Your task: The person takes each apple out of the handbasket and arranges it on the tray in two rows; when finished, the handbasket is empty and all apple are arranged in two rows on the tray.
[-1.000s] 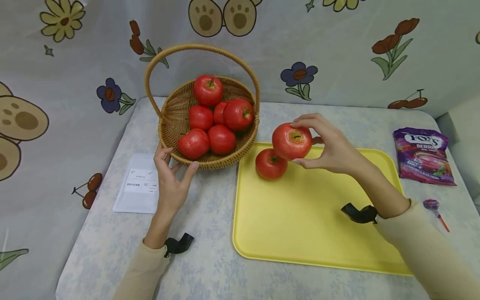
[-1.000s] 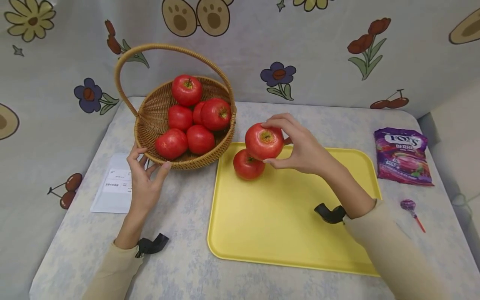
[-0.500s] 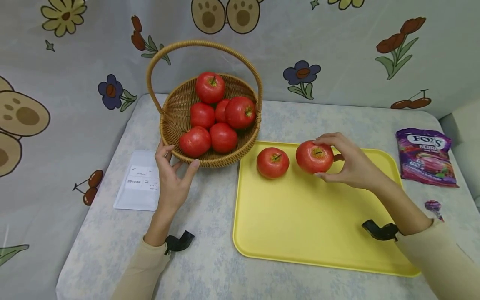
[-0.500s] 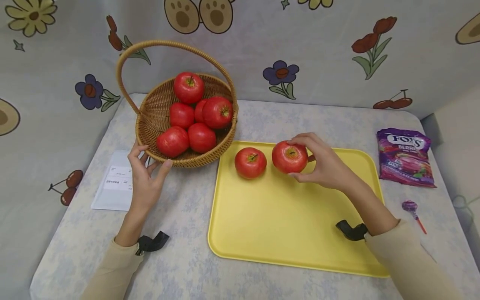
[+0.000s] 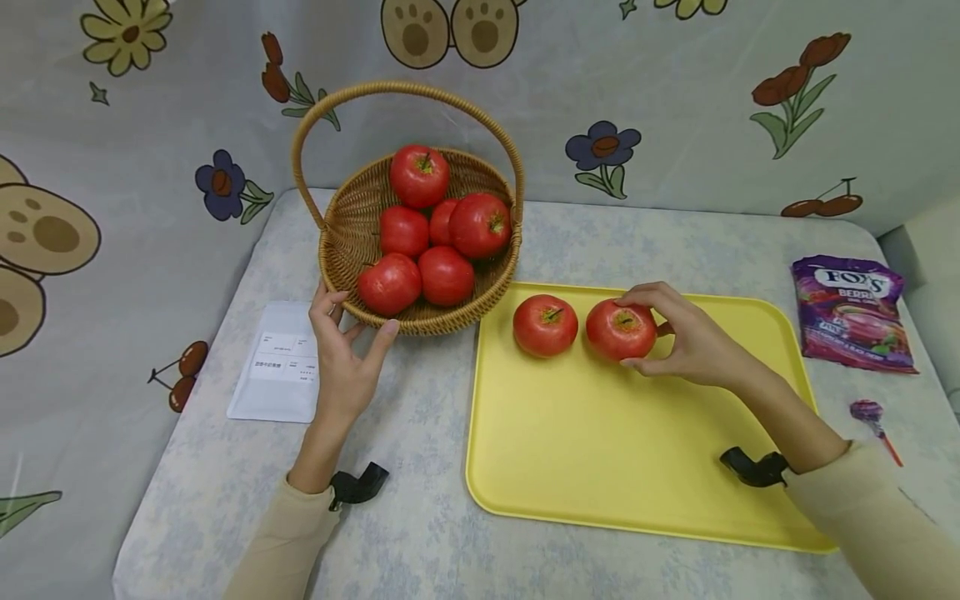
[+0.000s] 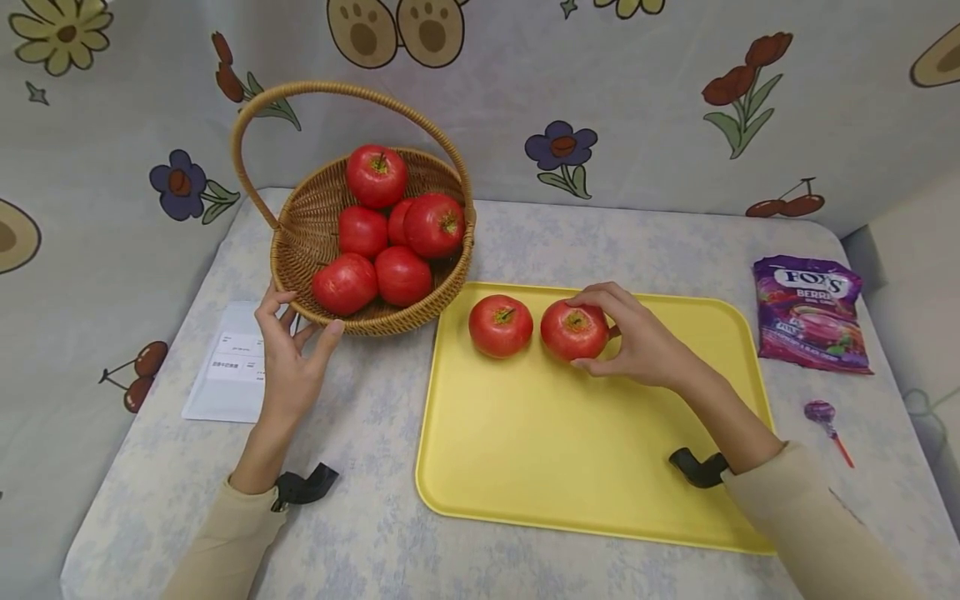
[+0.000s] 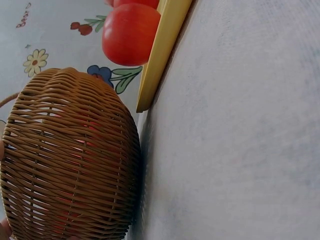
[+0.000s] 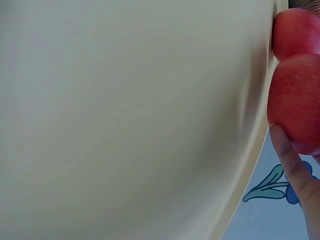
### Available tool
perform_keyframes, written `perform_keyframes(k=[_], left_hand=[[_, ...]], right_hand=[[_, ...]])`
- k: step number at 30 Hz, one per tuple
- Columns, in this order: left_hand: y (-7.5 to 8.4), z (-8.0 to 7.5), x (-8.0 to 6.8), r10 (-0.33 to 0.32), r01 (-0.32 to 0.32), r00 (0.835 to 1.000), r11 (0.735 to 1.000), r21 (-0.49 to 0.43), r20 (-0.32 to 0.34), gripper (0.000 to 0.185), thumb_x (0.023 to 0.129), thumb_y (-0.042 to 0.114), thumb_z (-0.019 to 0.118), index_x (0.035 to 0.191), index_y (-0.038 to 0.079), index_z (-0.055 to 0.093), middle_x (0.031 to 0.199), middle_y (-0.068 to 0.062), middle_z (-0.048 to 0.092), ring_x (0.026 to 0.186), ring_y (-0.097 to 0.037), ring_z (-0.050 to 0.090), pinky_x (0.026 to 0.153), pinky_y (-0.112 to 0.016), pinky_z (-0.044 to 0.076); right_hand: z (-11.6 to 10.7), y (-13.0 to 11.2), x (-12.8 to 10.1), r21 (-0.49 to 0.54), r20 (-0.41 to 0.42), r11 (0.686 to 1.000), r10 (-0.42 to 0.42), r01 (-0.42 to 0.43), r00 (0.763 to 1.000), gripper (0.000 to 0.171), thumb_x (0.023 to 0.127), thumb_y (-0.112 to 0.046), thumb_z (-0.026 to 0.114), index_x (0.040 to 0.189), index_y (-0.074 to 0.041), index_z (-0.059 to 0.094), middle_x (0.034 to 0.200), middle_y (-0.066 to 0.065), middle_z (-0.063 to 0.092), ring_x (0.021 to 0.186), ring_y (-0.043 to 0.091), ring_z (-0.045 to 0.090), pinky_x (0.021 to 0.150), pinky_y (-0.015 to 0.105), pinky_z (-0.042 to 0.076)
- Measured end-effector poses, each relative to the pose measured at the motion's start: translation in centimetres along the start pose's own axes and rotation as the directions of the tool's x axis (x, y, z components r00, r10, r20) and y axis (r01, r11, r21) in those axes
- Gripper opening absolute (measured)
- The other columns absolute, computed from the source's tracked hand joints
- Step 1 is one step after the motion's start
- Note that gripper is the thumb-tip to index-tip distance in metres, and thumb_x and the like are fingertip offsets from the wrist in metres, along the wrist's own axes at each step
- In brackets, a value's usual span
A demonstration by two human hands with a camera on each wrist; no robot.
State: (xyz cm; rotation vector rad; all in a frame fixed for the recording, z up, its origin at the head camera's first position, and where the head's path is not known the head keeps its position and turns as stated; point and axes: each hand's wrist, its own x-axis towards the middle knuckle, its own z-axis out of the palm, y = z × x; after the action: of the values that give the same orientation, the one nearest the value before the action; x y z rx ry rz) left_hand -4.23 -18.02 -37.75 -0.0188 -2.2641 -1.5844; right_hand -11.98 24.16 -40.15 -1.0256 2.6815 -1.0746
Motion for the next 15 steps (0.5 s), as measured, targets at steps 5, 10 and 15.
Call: perform_keyframes(k=[5,10,15], left_hand=[[-0.06,0.02,0.01,0.007,-0.007,1.000,1.000,0.000,0.001,0.063,0.088,0.003,0.066,0.132,-0.012,0.025,0.160,-0.028,0.000,0.147,-0.042,0.020,0.101,-0.053,0.041],[-0.07,0.06,-0.01,0.004,-0.004,1.000,1.000,-0.002,0.002,0.063,0.089,0.003,0.067,0.133,-0.012,0.025,0.160,-0.028,-0.001,0.147,-0.042,0.019,0.101,-0.051,0.041],[-0.09,0.03,-0.02,0.004,-0.004,1.000,1.000,0.014,0.005,0.063,0.089,0.003,0.067,0.133,-0.013,0.025,0.160,-0.027,0.000,0.147,-0.041,0.019,0.100,-0.042,0.042]], right_hand=[[0.22,0.15,-0.16,0.004,0.005,1.000,0.009,-0.009,1.000,0.078,0.065,-0.010,0.091,0.133,-0.014,0.054,0.132,0.004,0.050,0.114,0.001,0.047,0.071,0.028,0.057],[0.58,0.17,-0.42,0.028,0.019,1.000,0.012,-0.013,1.000,0.078,0.065,-0.012,0.092,0.133,-0.015,0.054,0.132,0.004,0.050,0.113,0.003,0.047,0.070,0.027,0.056],[0.79,0.29,-0.62,0.022,0.008,1.000,0.005,-0.005,1.000,0.080,0.063,-0.011,0.093,0.133,-0.013,0.054,0.133,0.006,0.050,0.115,0.003,0.046,0.070,0.026,0.057]])
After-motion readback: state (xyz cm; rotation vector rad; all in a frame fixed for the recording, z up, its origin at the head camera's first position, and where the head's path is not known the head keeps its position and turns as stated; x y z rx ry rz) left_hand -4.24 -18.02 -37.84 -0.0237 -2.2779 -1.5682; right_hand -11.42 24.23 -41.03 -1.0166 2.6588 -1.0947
